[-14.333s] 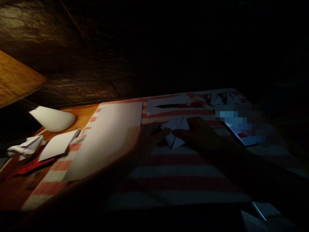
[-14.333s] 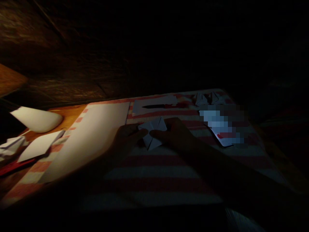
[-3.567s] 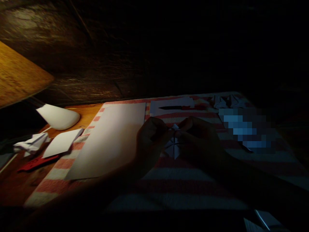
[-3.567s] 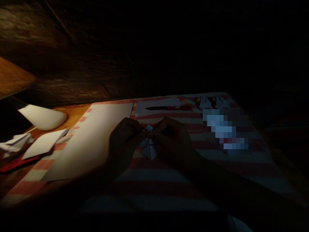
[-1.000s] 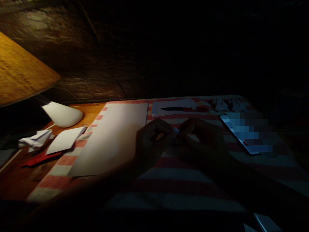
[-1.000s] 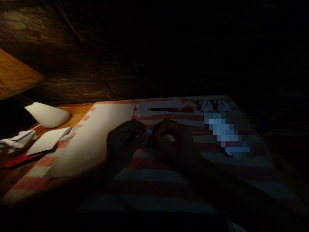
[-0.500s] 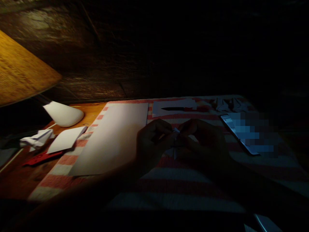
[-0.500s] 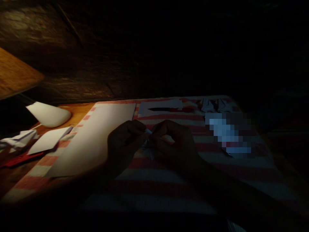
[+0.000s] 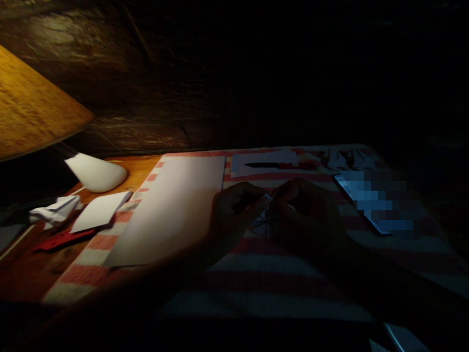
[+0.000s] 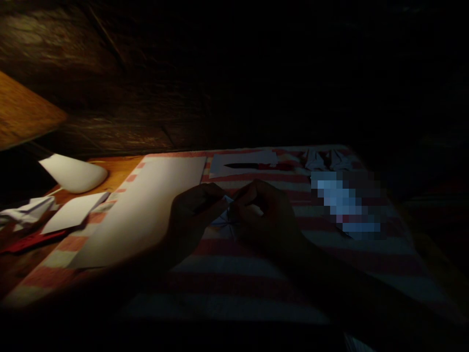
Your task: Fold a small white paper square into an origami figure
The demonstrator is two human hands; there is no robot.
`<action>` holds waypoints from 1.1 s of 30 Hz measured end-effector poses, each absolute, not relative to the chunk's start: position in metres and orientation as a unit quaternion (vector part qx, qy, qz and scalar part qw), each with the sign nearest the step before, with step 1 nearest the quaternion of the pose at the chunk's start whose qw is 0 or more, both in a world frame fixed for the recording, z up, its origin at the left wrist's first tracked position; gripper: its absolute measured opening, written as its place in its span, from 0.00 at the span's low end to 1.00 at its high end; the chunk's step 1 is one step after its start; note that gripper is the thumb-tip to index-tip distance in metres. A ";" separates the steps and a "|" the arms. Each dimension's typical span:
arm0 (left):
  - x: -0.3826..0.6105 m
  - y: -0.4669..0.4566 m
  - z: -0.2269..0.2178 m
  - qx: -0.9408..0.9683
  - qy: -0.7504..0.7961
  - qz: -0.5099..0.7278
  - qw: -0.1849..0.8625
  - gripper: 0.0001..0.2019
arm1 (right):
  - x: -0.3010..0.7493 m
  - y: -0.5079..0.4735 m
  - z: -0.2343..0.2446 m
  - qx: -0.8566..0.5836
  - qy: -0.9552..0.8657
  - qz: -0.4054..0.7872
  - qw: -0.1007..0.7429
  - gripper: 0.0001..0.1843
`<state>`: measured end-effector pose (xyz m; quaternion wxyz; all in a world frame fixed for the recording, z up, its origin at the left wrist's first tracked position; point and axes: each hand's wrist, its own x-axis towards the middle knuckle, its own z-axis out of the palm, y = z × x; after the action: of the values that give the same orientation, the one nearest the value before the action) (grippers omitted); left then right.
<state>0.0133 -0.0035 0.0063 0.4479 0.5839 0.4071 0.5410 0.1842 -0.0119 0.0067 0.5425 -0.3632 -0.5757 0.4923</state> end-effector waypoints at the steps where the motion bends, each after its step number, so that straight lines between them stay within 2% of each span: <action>1: 0.013 -0.002 0.005 0.577 0.408 0.542 0.455 0.04 | 0.184 -0.011 0.006 -0.368 -0.573 0.494 0.540 0.09; 7: 0.012 0.003 0.000 0.542 0.407 0.542 0.496 0.07 | 0.182 -0.010 0.005 -0.390 -0.554 0.507 0.533 0.08; 19: 0.014 -0.002 0.002 0.572 0.401 0.545 0.464 0.03 | 0.184 -0.007 0.005 -0.399 -0.585 0.489 0.510 0.06; 29: 0.012 -0.001 -0.001 0.560 0.401 0.547 0.476 0.04 | 0.179 -0.006 0.002 -0.364 -0.514 0.576 0.521 0.06; 33: 0.013 -0.002 0.000 0.559 0.393 0.554 0.475 0.04 | 0.179 -0.007 0.003 -0.364 -0.519 0.572 0.520 0.06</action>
<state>0.0131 -0.0019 -0.0003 0.4753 0.5593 0.3926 0.5542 0.1793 -0.0066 0.0031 0.5202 -0.3644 -0.5193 0.5718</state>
